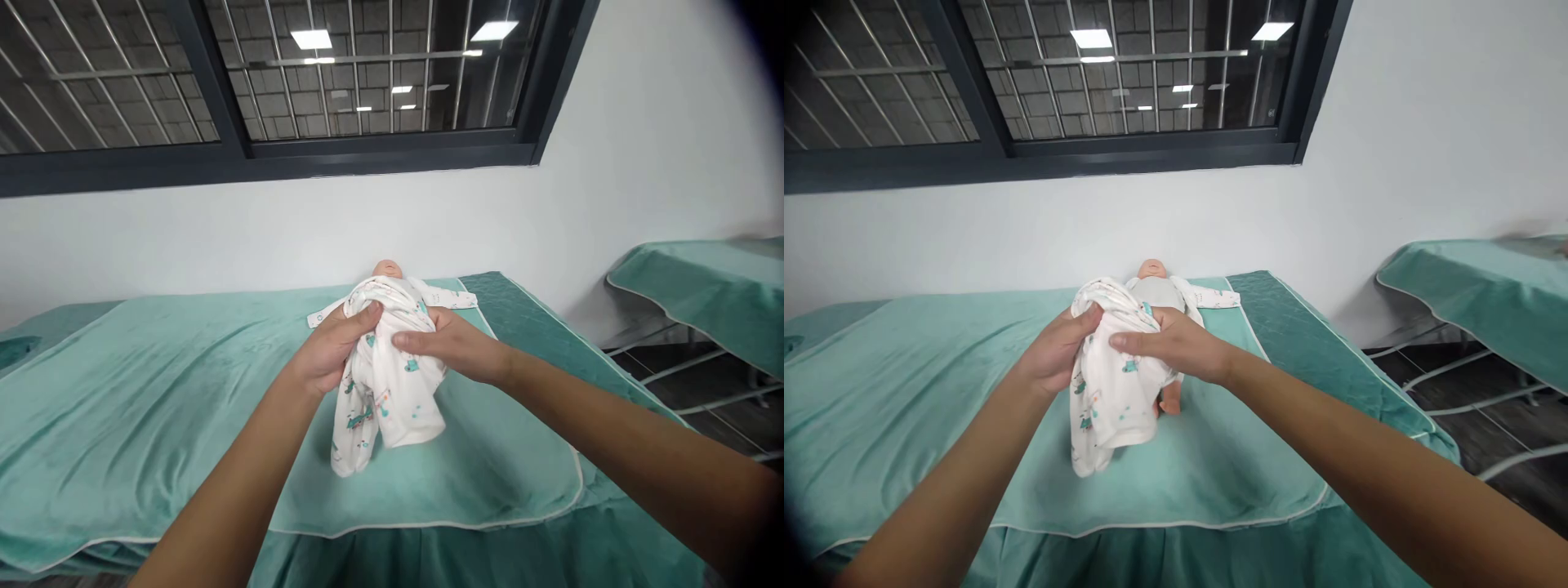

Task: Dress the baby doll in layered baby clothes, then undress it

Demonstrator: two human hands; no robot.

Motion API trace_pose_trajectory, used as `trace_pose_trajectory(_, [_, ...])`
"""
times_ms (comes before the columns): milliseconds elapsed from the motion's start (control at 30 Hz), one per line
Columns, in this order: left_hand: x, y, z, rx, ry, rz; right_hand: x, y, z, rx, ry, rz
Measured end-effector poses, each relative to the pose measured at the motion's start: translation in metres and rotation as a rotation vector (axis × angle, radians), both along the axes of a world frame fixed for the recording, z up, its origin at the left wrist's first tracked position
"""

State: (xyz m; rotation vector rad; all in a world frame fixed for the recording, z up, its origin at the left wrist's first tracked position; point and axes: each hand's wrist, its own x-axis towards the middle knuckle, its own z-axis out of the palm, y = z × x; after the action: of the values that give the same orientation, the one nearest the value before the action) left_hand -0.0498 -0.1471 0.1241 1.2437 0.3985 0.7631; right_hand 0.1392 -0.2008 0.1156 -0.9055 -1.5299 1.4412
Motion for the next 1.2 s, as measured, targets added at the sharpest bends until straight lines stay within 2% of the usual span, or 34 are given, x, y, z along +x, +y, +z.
trace_pose_trajectory(133, [0.007,0.004,-0.008,-0.005,0.024,-0.017,-0.002,0.005,0.002,0.009,0.131,-0.122])
trace_pose_trajectory(300, [0.005,0.006,-0.015,0.025,0.211,-0.233,-0.001,0.001,0.014,-0.032,0.343,-0.155])
trace_pose_trajectory(333, [0.005,0.006,-0.015,0.031,0.196,-0.217,0.0,0.0,0.015,-0.027,0.367,-0.16])
trace_pose_trajectory(433, [0.01,0.004,-0.012,0.006,0.025,-0.048,0.001,-0.001,0.009,0.001,0.314,-0.137])
trace_pose_trajectory(500, [0.014,0.002,-0.012,-0.055,-0.051,0.014,0.003,-0.001,-0.001,-0.023,0.168,-0.038])
trace_pose_trajectory(567, [0.016,-0.001,-0.016,-0.132,-0.042,-0.004,0.006,0.001,-0.013,-0.085,0.033,0.091])
trace_pose_trajectory(633, [0.018,-0.003,-0.023,-0.198,-0.014,-0.04,0.009,0.003,-0.024,-0.122,-0.016,0.134])
trace_pose_trajectory(700, [0.02,-0.004,-0.034,-0.251,-0.008,-0.051,0.013,0.008,-0.033,-0.115,0.012,0.038])
trace_pose_trajectory(800, [0.025,-0.001,-0.049,-0.282,0.005,-0.006,0.023,0.019,-0.041,-0.067,0.154,-0.206])
trace_pose_trajectory(867, [0.029,0.003,-0.055,-0.288,0.046,0.007,0.03,0.026,-0.046,-0.064,0.248,-0.283])
trace_pose_trajectory(1000, [0.033,0.012,-0.061,-0.25,0.167,0.015,0.039,0.028,-0.064,-0.183,0.277,-0.233])
trace_pose_trajectory(1100, [0.033,0.016,-0.069,-0.2,0.357,0.032,0.041,0.017,-0.089,-0.298,0.229,-0.182])
trace_pose_trajectory(1200, [0.036,0.017,-0.083,-0.016,0.586,0.022,0.039,0.003,-0.12,-0.399,0.201,-0.183])
